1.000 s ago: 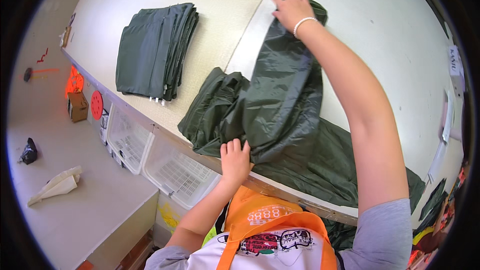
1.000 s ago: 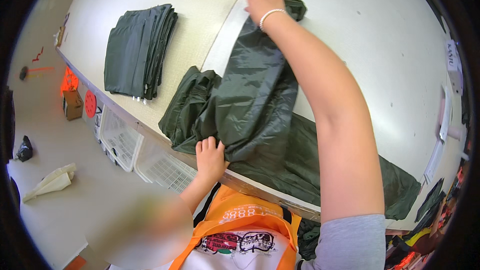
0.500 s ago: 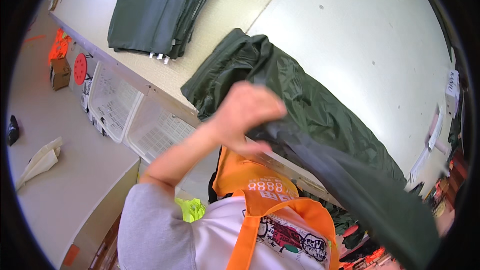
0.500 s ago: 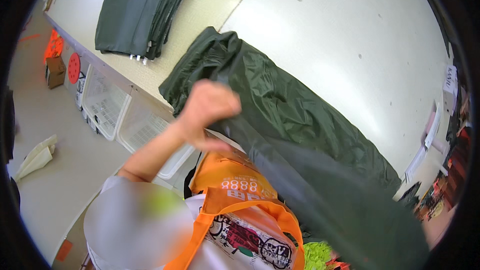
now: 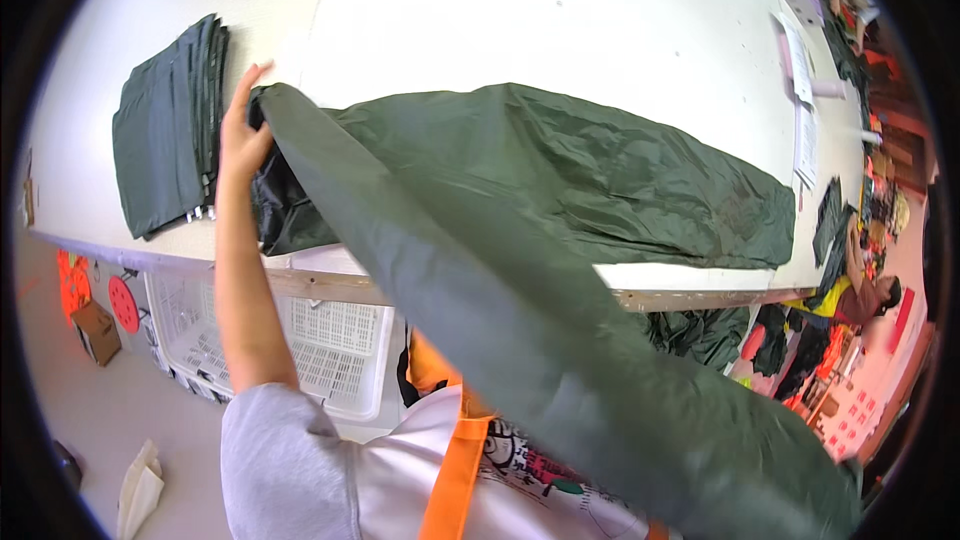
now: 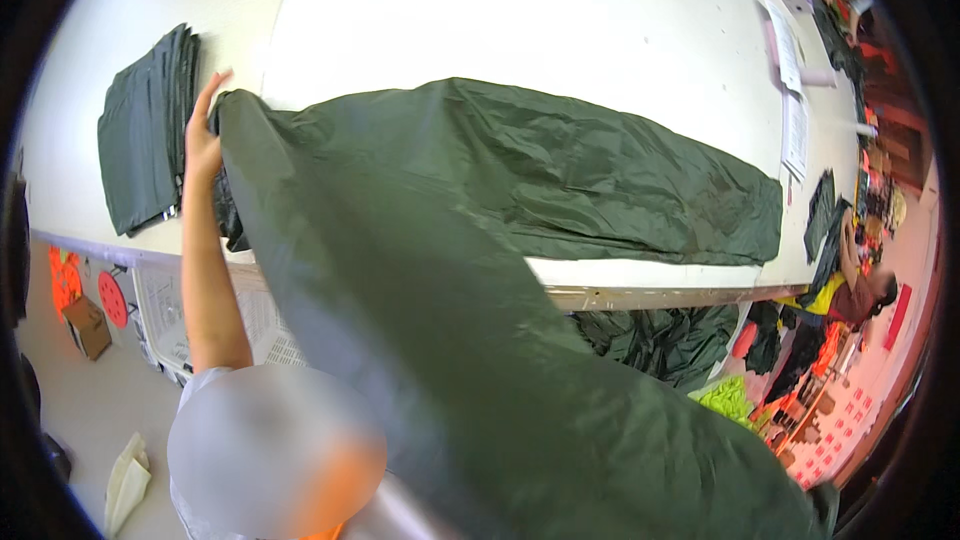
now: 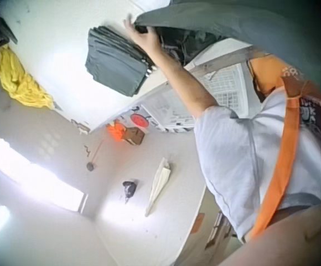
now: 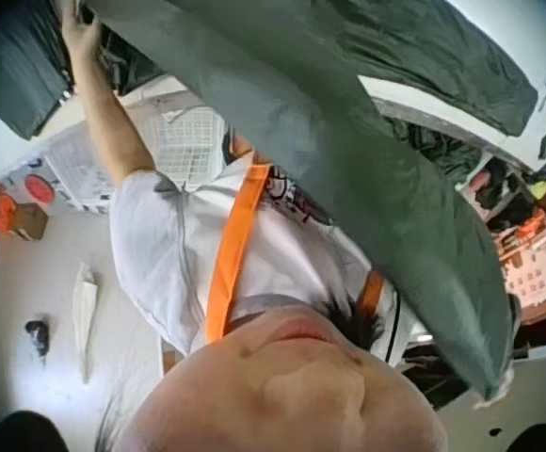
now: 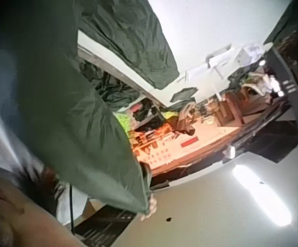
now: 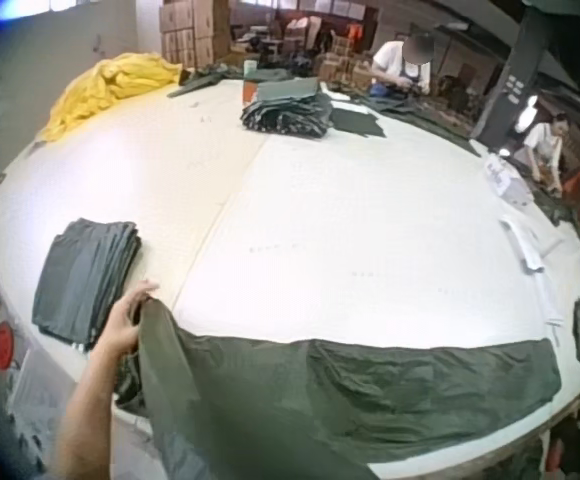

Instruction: The person unfolds a dark green jacket on a white table, smooths it out, and folds it neatly. They use a small tool to cut a tag or thread from the jacket before completing the fold.

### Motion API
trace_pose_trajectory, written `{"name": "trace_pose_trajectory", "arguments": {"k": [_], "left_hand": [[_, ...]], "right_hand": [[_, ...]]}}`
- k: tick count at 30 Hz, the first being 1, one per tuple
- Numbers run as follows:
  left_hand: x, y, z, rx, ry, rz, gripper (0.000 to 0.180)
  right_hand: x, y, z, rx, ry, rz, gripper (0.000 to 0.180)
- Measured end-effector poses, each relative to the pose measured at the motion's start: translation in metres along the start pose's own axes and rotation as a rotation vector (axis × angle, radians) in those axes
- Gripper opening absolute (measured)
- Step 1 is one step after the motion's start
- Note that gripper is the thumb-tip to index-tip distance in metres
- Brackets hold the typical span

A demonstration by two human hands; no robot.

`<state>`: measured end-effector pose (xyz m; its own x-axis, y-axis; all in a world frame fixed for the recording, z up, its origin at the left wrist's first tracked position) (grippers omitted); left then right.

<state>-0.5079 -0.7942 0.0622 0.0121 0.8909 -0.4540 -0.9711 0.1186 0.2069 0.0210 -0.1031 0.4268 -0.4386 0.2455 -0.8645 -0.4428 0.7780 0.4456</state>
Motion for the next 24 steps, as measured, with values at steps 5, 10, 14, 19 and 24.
{"name": "trace_pose_trajectory", "arguments": {"k": [5,10,14,19,24], "left_hand": [[-0.018,0.019,-0.043,-0.222,0.513,-0.192,0.025],[0.047,0.009,0.06,-0.07,0.754,0.057,0.043],[0.15,-0.055,0.119,-0.094,0.806,-0.048,0.095],[0.163,-0.09,0.11,-0.075,0.927,0.014,0.097],[0.192,-0.08,0.033,-0.166,0.947,-0.097,0.094]], "right_hand": [[0.115,0.126,0.056,-0.259,-0.029,-0.03,0.037],[0.378,0.094,-0.015,-0.138,0.203,-0.45,0.053],[0.433,0.062,-0.04,-0.004,0.078,-0.769,0.069],[0.341,0.005,-0.156,-0.738,0.233,-0.403,0.048],[0.439,-0.039,-0.123,-0.817,-0.177,-0.541,0.061]]}}
Point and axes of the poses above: each hand's wrist, its own y-axis towards the middle knuckle, its own x-axis out of the palm, z = x × y, the point moved 5 cm from there along y, towards the middle knuckle, and after that the axes turned 4 degrees about -y, right-handed, at the moved point
